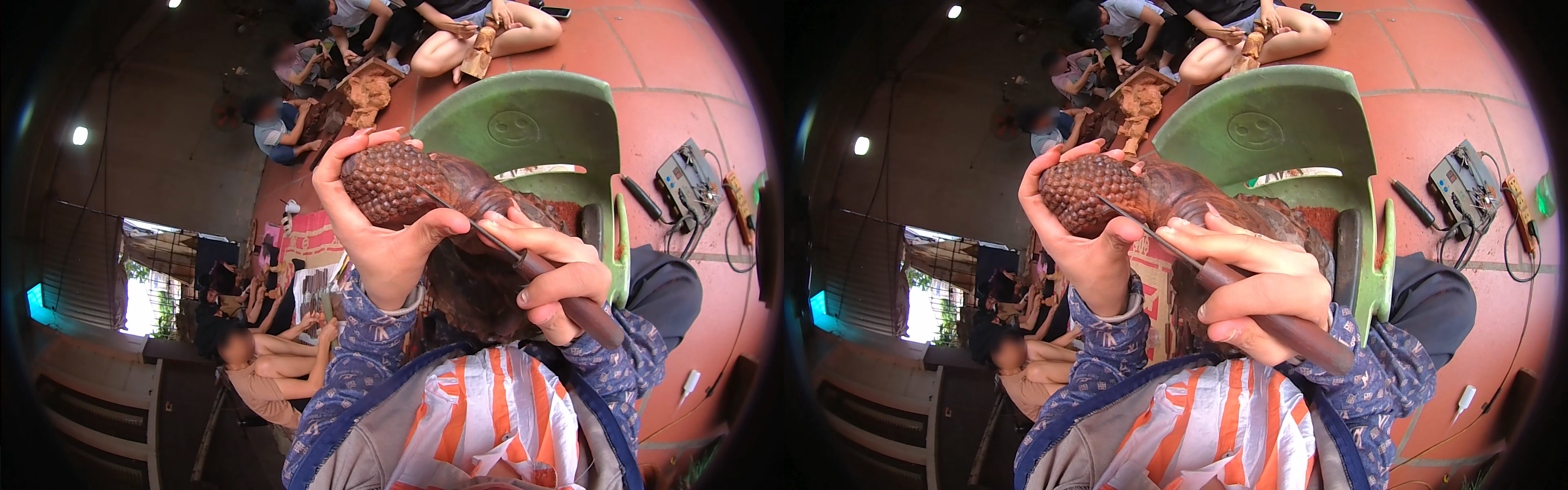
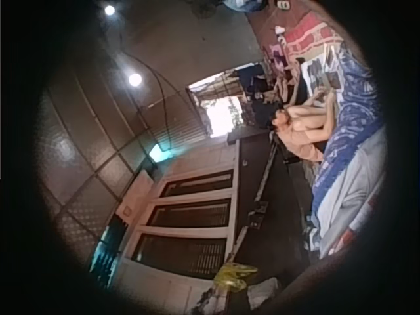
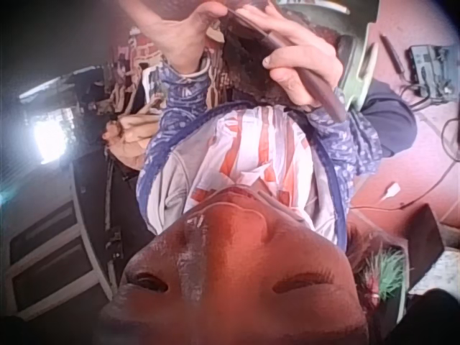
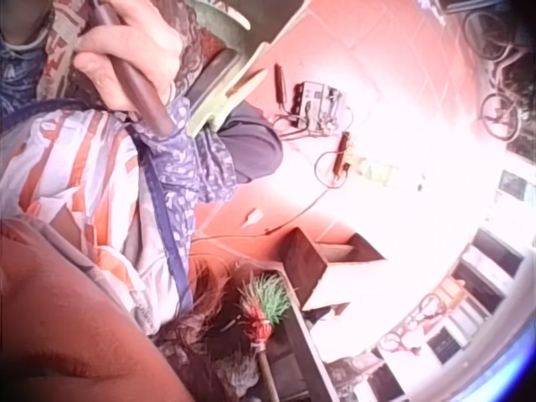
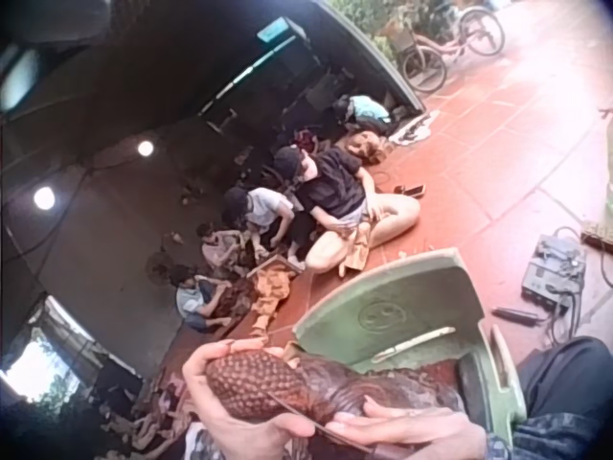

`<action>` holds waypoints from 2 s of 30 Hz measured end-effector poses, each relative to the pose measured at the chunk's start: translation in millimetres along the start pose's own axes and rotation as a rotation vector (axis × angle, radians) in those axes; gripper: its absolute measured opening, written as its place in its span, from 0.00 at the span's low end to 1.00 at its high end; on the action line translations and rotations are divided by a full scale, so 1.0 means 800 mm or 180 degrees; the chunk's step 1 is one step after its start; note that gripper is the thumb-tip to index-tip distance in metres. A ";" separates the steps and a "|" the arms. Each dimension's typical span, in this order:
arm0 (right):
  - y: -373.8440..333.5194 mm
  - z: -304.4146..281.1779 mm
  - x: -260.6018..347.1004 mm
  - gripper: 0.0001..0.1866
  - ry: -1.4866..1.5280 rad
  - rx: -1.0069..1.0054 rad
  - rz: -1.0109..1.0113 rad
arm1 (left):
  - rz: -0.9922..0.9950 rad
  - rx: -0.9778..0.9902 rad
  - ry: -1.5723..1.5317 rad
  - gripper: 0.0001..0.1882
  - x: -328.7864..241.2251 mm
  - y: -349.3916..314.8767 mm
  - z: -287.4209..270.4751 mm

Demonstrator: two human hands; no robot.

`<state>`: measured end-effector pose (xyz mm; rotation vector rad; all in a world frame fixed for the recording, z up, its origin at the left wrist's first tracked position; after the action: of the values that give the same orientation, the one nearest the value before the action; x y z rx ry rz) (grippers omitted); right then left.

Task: The person carves a dark, textured wooden object using a small chisel. They hold the object in their left hand and use the chisel in their right hand to shape the surface. The person rotates the object periodically to access different areas while continuing to carve.

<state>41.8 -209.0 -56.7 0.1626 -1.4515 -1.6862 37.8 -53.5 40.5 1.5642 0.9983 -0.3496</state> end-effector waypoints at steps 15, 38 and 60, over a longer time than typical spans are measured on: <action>0.007 0.007 0.014 0.10 -0.0332 0.0141 0.0123 | -0.0084 -0.0048 -0.0038 0.52 -0.002 -0.001 -0.001; 0.026 0.016 0.040 0.15 -0.0318 -0.0239 0.0522 | -0.0264 -0.0139 -0.0101 0.51 -0.006 -0.002 0.002; 0.026 0.012 0.040 0.10 -0.0265 -0.0188 0.0401 | -0.0146 -0.0110 -0.0216 0.51 -0.002 0.000 0.000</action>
<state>27.1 -222.1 -22.2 -0.0313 -1.4402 -1.6476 36.9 -54.4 41.3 1.4907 0.9837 -0.4126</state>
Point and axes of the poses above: each hand's wrist, its own y-axis towards the middle knuckle, its own z-axis out of the palm, x = y × z, the point moved 3 cm from there along y, towards the middle knuckle, and after that the axes turned 1 degree about -z, right-handed, at the moved point
